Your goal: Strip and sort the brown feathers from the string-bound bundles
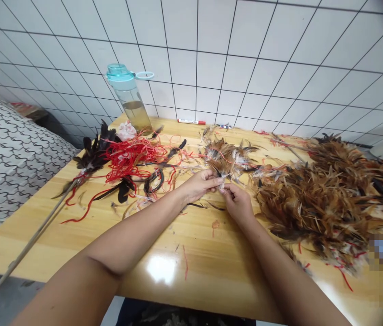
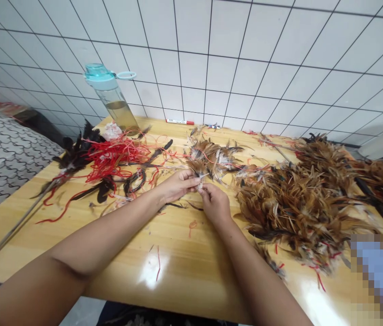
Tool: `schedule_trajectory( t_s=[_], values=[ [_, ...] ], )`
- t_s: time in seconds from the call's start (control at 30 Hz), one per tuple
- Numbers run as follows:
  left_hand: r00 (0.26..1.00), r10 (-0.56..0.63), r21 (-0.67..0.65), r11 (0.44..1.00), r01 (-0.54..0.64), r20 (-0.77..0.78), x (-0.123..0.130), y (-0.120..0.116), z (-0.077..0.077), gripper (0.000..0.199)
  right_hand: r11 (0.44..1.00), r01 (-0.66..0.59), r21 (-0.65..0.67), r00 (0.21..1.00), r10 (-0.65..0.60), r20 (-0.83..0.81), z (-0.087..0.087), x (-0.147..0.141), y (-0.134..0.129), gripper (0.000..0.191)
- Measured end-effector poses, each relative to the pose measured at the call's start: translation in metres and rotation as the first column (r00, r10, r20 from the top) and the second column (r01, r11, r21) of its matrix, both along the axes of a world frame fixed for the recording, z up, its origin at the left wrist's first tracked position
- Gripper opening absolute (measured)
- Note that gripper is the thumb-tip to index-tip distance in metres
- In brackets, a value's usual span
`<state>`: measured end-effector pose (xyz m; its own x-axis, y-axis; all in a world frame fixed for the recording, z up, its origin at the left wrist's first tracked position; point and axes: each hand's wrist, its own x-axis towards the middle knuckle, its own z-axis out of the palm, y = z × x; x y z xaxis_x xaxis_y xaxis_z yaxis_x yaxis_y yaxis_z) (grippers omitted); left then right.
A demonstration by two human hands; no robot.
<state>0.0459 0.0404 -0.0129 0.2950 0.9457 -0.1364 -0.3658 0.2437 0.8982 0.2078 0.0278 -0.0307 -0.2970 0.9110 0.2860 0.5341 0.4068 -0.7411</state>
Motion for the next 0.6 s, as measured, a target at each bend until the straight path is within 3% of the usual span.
schedule_trajectory(
  t_s=[0.17,0.33,0.4,0.47,0.53,0.6],
  values=[
    [0.995,-0.032,0.058,0.998,0.038,-0.098,-0.001,0.000,-0.005,0.047,1.000,-0.010,0.004,1.000,0.010,-0.016,0.000,0.002,0.001,0.019],
    [0.967,0.078,0.138,0.989,-0.046,-0.241,-0.005,0.004,-0.005,0.041,0.996,-0.020,-0.090,0.997,0.014,-0.073,0.005,0.003,0.000,0.017],
    [0.900,0.133,0.228,0.973,-0.039,-0.414,-0.007,0.004,-0.002,0.034,0.993,-0.015,-0.119,0.993,0.000,-0.121,0.007,0.004,0.001,0.020],
    [0.775,0.216,0.361,0.932,0.017,-0.594,-0.007,0.001,0.003,0.026,0.991,0.003,-0.134,0.984,-0.026,-0.173,0.007,0.005,0.003,0.024],
    [0.677,0.288,0.476,0.873,0.105,-0.677,-0.004,-0.003,0.007,0.017,0.988,0.023,-0.154,0.971,-0.059,-0.232,0.006,0.005,0.006,0.027],
    [0.640,0.321,0.542,0.821,0.180,-0.698,0.000,-0.009,0.010,0.010,0.985,0.014,-0.173,0.953,-0.066,-0.296,0.003,0.006,0.009,0.027]
  ],
)
